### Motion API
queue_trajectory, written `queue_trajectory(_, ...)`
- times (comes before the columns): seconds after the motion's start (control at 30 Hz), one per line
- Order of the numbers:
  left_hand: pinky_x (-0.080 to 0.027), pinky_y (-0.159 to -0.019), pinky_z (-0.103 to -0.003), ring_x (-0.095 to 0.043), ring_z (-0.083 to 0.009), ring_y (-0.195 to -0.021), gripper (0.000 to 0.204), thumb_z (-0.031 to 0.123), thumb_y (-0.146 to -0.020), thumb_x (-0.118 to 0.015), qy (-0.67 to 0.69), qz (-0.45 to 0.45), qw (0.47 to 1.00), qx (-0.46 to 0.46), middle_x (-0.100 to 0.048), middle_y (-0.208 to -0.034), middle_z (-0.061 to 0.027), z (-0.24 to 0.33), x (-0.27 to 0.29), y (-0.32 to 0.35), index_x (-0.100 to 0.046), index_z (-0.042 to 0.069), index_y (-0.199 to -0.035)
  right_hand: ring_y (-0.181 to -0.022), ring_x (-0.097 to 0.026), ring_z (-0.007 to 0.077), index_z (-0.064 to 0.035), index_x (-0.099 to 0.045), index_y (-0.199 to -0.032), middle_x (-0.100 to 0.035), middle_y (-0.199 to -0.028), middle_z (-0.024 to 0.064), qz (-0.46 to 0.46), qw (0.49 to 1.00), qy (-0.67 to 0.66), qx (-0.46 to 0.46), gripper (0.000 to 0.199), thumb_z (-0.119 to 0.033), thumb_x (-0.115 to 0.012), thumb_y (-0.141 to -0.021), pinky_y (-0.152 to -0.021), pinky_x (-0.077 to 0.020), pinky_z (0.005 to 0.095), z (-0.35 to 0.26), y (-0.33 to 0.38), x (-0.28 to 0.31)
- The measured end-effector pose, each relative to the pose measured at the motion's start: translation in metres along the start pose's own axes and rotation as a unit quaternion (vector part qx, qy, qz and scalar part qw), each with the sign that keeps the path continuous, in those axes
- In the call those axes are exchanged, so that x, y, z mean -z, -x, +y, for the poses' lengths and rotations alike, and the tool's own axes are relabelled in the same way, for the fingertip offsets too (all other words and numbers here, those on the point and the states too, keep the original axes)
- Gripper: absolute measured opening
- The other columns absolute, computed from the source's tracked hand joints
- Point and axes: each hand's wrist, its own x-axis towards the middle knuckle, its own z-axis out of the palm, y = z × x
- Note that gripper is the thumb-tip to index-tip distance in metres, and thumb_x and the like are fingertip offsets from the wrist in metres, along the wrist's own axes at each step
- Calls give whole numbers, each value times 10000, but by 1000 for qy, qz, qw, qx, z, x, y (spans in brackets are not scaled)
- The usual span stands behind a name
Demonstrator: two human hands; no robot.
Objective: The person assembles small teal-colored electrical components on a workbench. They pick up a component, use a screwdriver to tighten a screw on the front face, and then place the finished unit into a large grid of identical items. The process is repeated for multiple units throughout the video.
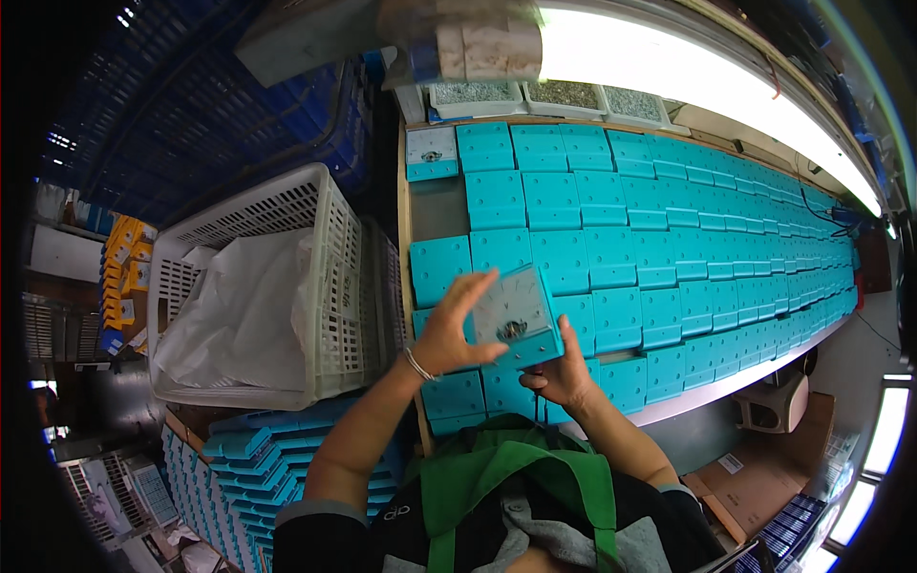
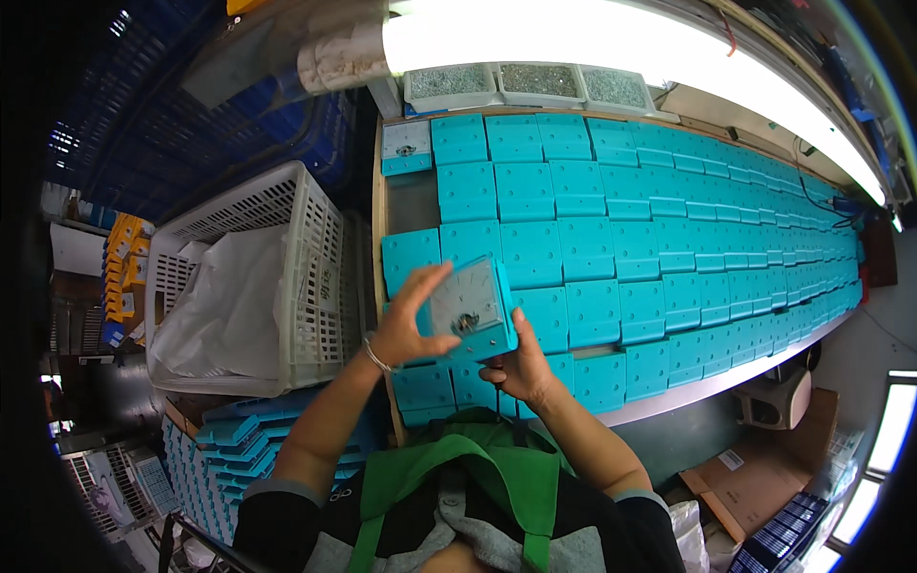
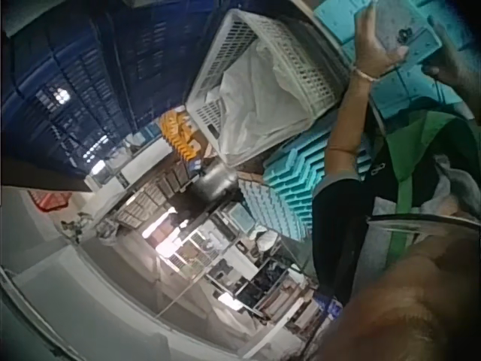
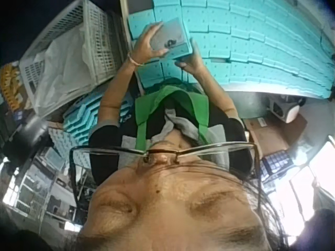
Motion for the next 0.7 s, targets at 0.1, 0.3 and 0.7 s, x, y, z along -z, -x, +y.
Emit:
queue_trajectory(0.1,-403,-1001,-418,-492,-310,-1179,908,361,-599,-790,42,-27,997,54,-473,-1277,-171,19,-23,41,-422,66,-1375,-602,-453,87,-112,-548,-1109,-578,-878,13,40,998,-5,-44,703,-712,-590,-745,-393,-257,201,19,17,10)
queue_trajectory(0.3,-377,-1032,-422,-475,-312,-1207,1067,299,-573,-825,7,-74,995,65,-464,-1310,-165,69,7,69,-267,86,-1458,-722,-561,179,-161,-383,-1415,-547,-1081,141,129,755,615,186,882,-405,-793,-672,-594,-481,291,-1,56,33)
queue_trajectory(0.7,-418,-955,-409,-488,-323,-1087,1000,244,-574,-822,-38,-88,994,-42,-468,-1265,-165,132,-1,96,-337,42,-1425,-865,-617,97,-5,-628,-1094,-677,-1012,78,-88,838,522,130,335,-67,-722,-778,-704,-509,250,51,104,25)
